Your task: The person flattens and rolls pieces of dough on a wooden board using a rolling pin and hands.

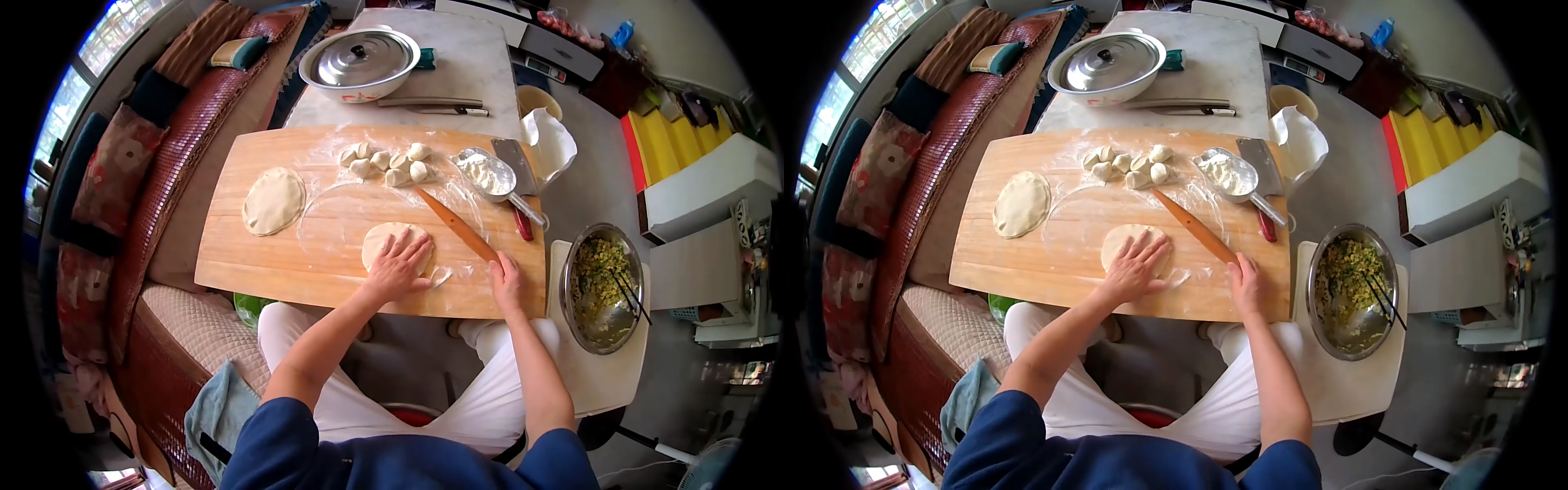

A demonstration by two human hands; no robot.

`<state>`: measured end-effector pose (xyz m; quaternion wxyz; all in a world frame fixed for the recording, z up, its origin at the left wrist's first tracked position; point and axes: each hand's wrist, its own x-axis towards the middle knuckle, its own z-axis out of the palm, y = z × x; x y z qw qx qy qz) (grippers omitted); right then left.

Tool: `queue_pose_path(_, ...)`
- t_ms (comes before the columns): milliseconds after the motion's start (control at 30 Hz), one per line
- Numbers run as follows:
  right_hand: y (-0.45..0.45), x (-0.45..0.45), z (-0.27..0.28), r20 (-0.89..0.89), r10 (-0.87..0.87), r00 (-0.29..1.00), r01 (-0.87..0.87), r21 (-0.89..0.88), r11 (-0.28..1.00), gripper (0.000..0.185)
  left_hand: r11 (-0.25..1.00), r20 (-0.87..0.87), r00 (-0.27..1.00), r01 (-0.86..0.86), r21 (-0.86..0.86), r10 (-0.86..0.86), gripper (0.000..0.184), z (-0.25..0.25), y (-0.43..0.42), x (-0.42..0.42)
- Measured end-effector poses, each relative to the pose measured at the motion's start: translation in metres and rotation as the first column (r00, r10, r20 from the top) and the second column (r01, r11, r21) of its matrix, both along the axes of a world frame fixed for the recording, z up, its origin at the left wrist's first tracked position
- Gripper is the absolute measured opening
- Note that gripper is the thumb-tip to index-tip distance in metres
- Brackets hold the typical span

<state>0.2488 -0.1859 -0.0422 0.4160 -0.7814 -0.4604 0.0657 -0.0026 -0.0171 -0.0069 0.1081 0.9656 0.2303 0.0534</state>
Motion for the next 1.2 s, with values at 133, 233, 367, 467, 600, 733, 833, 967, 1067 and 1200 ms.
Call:
queue_pose_path(133,0.002,-0.001,0.002,0.008,-0.044,0.999,0.044,-0.006,0.999,0.036,0.999,-0.011,1.0,-0.024,0.027,0.024,0.091,-0.006,-0.005,0.009)
queue_pose_path(233,-0.005,-0.006,0.004,-0.007,-0.044,0.999,0.044,-0.017,0.999,0.036,1.0,-0.01,1.0,-0.013,0.014,0.013,0.086,-0.001,-0.014,0.007)
queue_pose_path(367,0.002,0.002,0.008,0.017,-0.025,1.0,0.025,-0.025,0.999,0.037,0.952,0.158,0.95,-0.239,-0.192,0.27,0.079,-0.009,0.002,0.011)
queue_pose_path(467,0.0,0.001,0.004,0.01,-0.036,0.999,0.036,-0.026,0.999,0.037,0.895,0.183,0.876,-0.44,-0.074,0.446,0.078,-0.011,0.007,0.007)
queue_pose_path(600,0.002,-0.001,0.006,-0.025,-0.086,0.996,0.083,-0.094,0.992,0.043,0.944,0.049,0.943,-0.33,-0.021,0.33,0.072,-0.012,-0.004,0.021)
queue_pose_path(733,0.002,-0.004,-0.005,-0.021,-0.095,0.995,0.093,-0.047,0.995,0.044,0.947,0.012,0.947,-0.322,0.009,0.322,0.07,-0.003,-0.007,0.026)
queue_pose_path(833,0.005,0.0,-0.006,-0.01,-0.108,0.994,0.107,-0.04,0.993,0.043,0.899,0.188,0.887,-0.435,0.042,0.421,0.073,-0.012,0.014,0.024)
queue_pose_path(967,0.003,-0.007,0.0,0.038,-0.138,0.99,0.139,-0.004,0.99,0.037,0.804,0.083,0.807,-0.562,-0.197,0.584,0.069,-0.004,0.056,-0.013)
queue_pose_path(1067,0.006,-0.007,-0.003,0.081,-0.15,0.985,0.146,0.053,0.988,0.034,0.803,0.035,0.824,-0.541,-0.248,0.566,0.059,-0.008,0.076,-0.022)
queue_pose_path(1200,0.005,-0.003,-0.008,0.107,-0.143,0.984,0.134,0.087,0.987,0.032,0.715,-0.169,0.778,-0.624,-0.315,0.605,0.043,0.004,0.082,-0.01)
